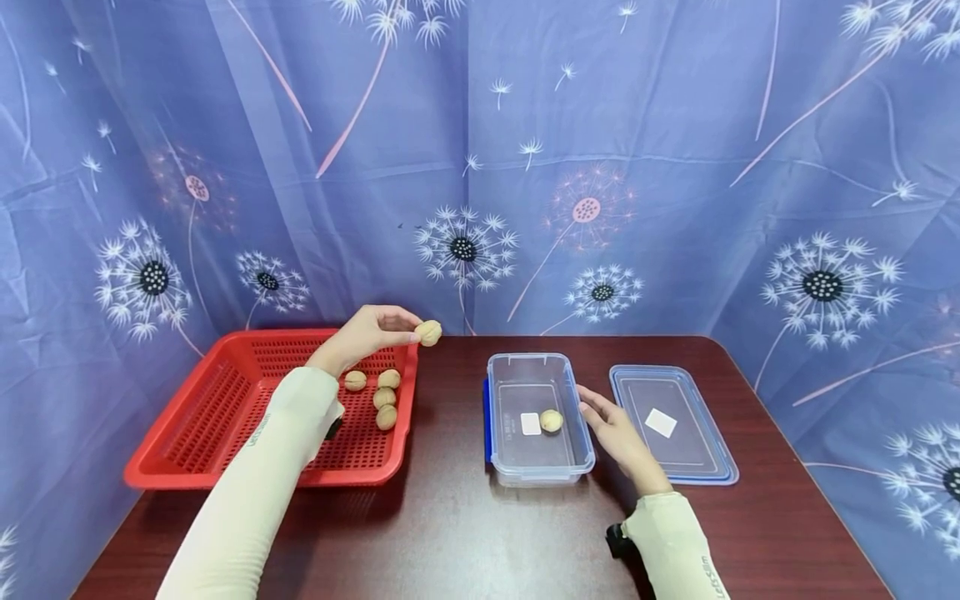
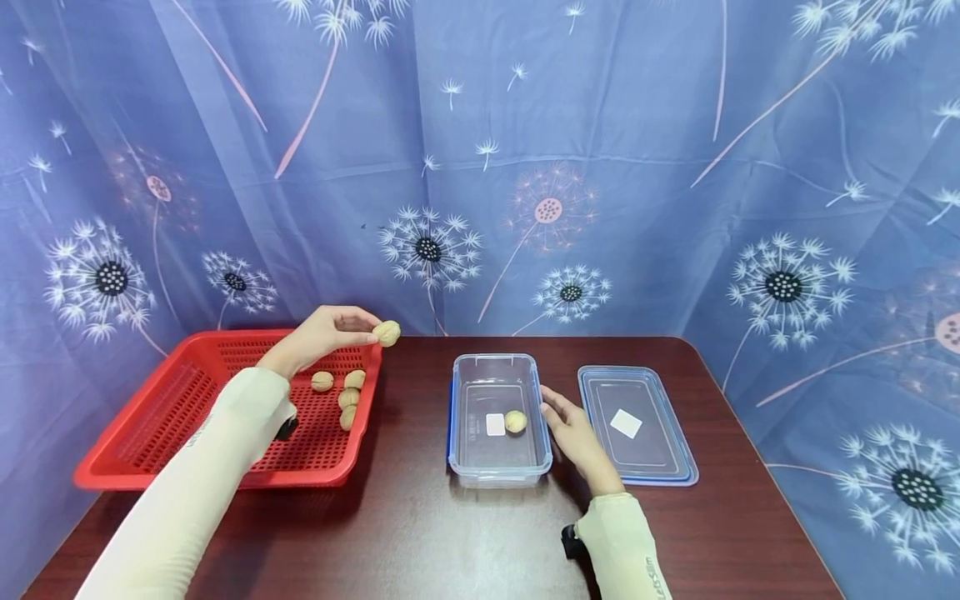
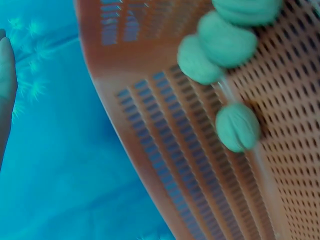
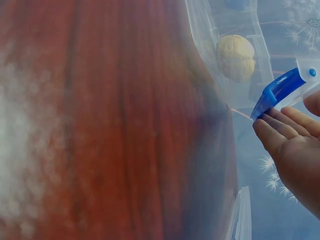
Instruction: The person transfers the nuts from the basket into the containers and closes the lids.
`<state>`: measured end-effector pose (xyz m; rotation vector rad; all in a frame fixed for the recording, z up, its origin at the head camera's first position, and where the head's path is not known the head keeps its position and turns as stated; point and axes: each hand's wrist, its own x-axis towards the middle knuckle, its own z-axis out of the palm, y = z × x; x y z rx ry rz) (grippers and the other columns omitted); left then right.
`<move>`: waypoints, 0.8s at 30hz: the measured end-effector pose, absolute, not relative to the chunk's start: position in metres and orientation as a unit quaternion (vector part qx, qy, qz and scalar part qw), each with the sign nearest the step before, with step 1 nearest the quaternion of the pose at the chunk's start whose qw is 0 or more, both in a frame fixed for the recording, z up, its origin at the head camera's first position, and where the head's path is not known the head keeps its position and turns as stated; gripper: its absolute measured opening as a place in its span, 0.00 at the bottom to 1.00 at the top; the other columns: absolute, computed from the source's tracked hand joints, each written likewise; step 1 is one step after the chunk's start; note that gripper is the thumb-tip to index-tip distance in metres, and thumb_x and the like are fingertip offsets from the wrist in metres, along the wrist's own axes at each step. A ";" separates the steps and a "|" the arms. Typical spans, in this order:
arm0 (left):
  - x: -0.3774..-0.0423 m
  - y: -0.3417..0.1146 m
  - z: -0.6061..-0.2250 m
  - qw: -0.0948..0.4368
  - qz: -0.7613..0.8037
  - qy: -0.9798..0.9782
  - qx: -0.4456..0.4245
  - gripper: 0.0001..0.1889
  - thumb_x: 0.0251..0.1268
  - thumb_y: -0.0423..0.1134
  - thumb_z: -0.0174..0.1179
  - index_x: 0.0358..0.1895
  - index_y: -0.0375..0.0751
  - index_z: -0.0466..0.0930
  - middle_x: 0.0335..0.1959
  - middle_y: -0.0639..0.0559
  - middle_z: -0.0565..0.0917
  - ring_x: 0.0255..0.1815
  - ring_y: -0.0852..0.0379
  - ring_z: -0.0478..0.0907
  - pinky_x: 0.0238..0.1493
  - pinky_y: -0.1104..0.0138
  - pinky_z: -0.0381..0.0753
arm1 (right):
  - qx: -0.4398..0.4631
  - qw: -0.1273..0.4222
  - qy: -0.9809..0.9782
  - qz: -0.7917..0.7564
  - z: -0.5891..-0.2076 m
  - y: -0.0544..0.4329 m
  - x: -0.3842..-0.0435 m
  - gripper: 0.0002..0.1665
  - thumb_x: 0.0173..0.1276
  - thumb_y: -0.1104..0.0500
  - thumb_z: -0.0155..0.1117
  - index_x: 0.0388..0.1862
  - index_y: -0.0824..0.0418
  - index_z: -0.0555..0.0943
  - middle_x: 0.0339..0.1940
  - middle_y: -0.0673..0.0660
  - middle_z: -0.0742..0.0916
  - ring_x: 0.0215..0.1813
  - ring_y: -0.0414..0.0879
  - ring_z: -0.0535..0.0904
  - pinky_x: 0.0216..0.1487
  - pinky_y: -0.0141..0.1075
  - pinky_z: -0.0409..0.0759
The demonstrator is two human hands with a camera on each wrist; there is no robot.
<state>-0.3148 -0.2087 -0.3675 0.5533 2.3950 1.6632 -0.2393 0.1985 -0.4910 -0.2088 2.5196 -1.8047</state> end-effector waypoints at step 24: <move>-0.328 -0.090 -0.373 0.126 0.539 0.795 0.249 0.13 0.56 0.33 0.70 0.45 0.35 0.84 0.41 0.47 0.87 0.46 0.55 0.83 0.52 0.64 0.79 | -0.057 0.024 0.822 -0.566 -0.485 0.198 -0.236 0.26 0.78 0.58 0.47 0.71 0.67 0.64 0.69 0.66 0.70 0.70 0.58 0.63 0.70 0.52 0.60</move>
